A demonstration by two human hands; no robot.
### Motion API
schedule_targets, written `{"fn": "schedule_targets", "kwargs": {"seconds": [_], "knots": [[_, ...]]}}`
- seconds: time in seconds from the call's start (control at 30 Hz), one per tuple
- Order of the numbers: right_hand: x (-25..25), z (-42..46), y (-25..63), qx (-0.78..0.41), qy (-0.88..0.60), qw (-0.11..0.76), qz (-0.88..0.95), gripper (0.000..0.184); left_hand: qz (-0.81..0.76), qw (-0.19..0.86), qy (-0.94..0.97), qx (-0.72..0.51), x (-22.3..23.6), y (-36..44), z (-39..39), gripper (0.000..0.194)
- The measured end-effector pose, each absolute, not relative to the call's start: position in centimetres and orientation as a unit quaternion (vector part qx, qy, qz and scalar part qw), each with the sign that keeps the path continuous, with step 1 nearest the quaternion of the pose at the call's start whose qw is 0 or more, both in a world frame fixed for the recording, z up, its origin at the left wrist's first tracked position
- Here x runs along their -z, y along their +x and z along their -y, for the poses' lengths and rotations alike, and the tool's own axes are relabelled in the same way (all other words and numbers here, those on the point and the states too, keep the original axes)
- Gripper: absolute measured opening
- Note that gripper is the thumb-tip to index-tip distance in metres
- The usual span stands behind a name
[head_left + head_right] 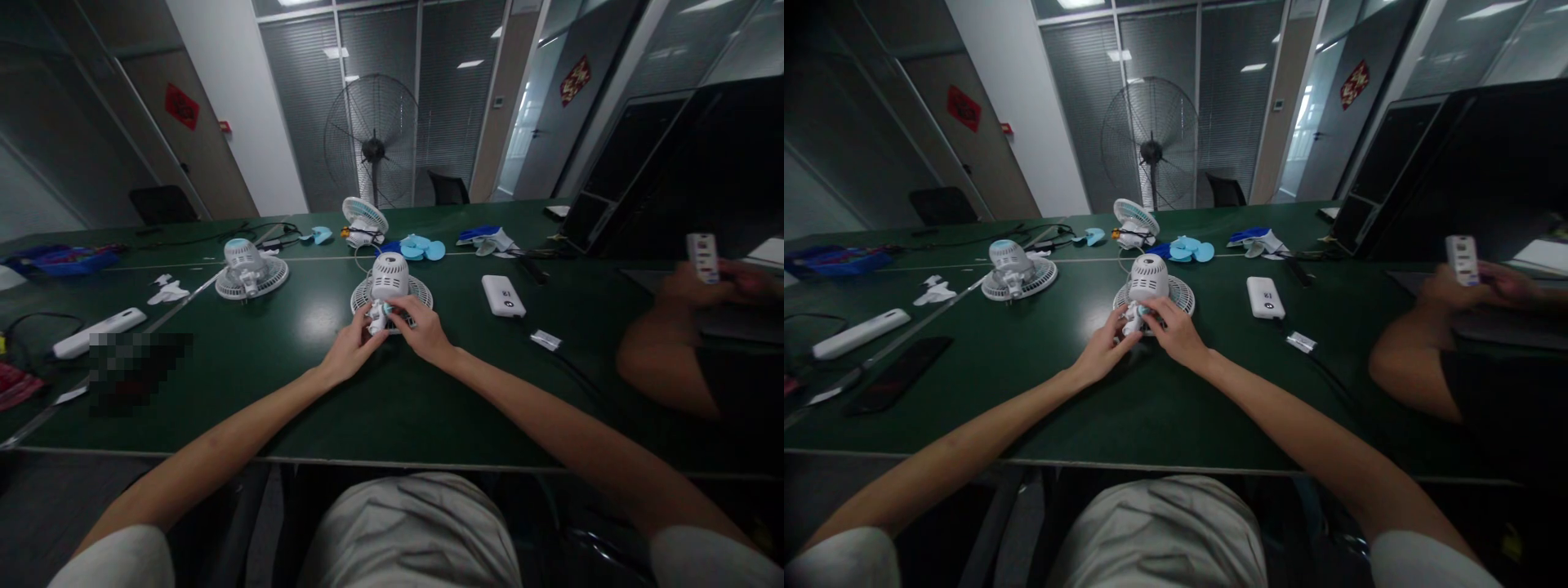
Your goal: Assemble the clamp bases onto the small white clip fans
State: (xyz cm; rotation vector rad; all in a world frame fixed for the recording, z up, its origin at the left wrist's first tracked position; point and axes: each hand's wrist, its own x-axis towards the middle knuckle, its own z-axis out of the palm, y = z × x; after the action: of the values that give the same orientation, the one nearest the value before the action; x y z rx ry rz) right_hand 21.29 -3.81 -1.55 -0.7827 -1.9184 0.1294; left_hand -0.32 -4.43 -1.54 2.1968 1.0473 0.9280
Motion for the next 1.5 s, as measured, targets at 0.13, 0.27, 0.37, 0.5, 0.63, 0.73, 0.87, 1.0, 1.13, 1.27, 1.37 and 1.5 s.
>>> {"fn": "schedule_targets", "kwargs": {"seconds": [0.13, 0.27, 0.37, 0.5, 0.63, 0.73, 0.87, 1.0, 1.13, 1.27, 1.37, 1.5], "knots": [[1.7, 3.7, 20.9, -0.057, -0.316, 0.513, 0.796, 0.029, -0.377, 0.297, 0.803, -0.352, 1.3, -0.4, 4.4, 0.058], [1.6, 3.7, 21.0, -0.055, -0.312, 0.502, 0.805, 0.028, -0.397, 0.319, 0.773, -0.38, 1.7, -0.3, 3.7, 0.046], [1.6, 3.8, 20.9, -0.068, -0.326, 0.504, 0.797, 0.023, -0.38, 0.347, 0.752, -0.412, 1.9, -0.3, 3.1, 0.051], [1.9, 4.0, 20.5, -0.135, -0.351, 0.513, 0.771, 0.023, -0.361, 0.332, 0.787, -0.375, 1.4, -0.6, 2.8, 0.054], [2.1, 3.8, 20.8, -0.136, -0.344, 0.498, 0.785, 0.029, -0.36, 0.31, 0.814, -0.334, 1.0, -0.8, 2.5, 0.044], [1.5, 3.4, 21.8, -0.089, -0.297, 0.456, 0.834, 0.036, -0.354, 0.319, 0.811, -0.339, 1.0, -0.8, 2.3, 0.045], [0.3, 2.9, 23.0, 0.008, -0.281, 0.387, 0.878, 0.035, -0.346, 0.325, 0.81, -0.345, 1.0, -0.8, 2.2, 0.045], [-0.5, 3.0, 22.6, 0.015, -0.331, 0.378, 0.865, 0.023, -0.351, 0.32, 0.812, -0.338, 0.9, -0.8, 2.3, 0.045], [-0.7, 3.4, 20.8, -0.151, -0.436, 0.416, 0.784, 0.026, -0.357, 0.311, 0.818, -0.328, 0.8, -0.8, 2.4, 0.045], [-0.9, 4.2, 19.5, -0.245, -0.495, 0.38, 0.742, 0.039, -0.354, 0.302, 0.823, -0.325, 0.9, -0.8, 2.4, 0.045], [-1.0, 5.0, 19.9, -0.083, -0.465, 0.375, 0.797, 0.026, -0.35, 0.296, 0.825, -0.331, 0.9, -0.9, 2.3, 0.045], [-1.3, 5.2, 21.2, 0.119, -0.391, 0.293, 0.864, 0.034, -0.34, 0.28, 0.838, -0.321, 0.8, -1.3, 2.1, 0.045]]}}
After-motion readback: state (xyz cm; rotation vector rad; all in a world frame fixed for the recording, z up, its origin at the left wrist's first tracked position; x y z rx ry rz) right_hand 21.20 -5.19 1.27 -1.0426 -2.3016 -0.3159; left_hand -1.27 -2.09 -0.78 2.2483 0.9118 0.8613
